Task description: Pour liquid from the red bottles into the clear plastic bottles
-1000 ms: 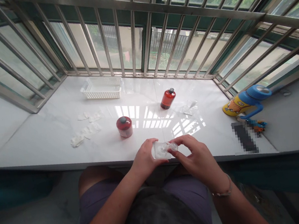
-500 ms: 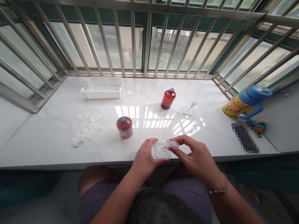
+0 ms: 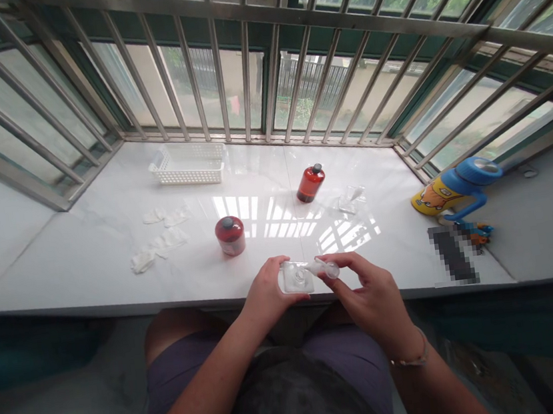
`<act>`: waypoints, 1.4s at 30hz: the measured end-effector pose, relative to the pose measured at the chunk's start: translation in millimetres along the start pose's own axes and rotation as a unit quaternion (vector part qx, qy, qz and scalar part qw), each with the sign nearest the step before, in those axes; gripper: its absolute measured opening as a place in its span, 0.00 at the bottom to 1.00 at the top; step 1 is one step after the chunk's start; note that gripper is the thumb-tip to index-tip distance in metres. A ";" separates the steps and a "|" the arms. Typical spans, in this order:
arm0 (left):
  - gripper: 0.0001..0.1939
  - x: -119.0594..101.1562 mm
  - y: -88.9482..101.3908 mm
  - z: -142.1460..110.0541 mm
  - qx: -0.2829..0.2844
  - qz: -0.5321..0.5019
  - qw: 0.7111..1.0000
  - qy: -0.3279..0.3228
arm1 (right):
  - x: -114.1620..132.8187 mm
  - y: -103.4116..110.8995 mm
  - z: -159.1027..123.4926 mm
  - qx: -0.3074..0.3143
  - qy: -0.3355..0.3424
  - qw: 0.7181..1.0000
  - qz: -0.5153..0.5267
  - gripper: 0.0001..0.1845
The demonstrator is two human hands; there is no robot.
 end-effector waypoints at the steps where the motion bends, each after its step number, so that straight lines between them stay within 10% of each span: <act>1: 0.43 -0.6 0.2 -0.4 0.000 0.000 1.000 0.000 | 0.2 1.1 -0.5 -0.015 -0.002 1.000 -0.002 0.08; 13: 0.42 1.5 -0.9 -1.4 0.001 0.003 1.000 -0.016 | -6.9 -11.1 0.8 0.066 -0.061 0.993 0.074 0.12; 42: 0.44 8.5 -6.3 5.4 0.003 -0.006 1.000 0.000 | -4.3 -3.1 -7.0 0.042 -0.027 0.999 0.003 0.11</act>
Point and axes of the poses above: each hand's wrist, its own z-axis towards the middle knuckle, its own y-axis out of the back of the hand, x = y × z, the point moved 3 cm from there along z, towards the middle knuckle, and after that the axes turned 15 degrees about y, right-handed, at the moved point
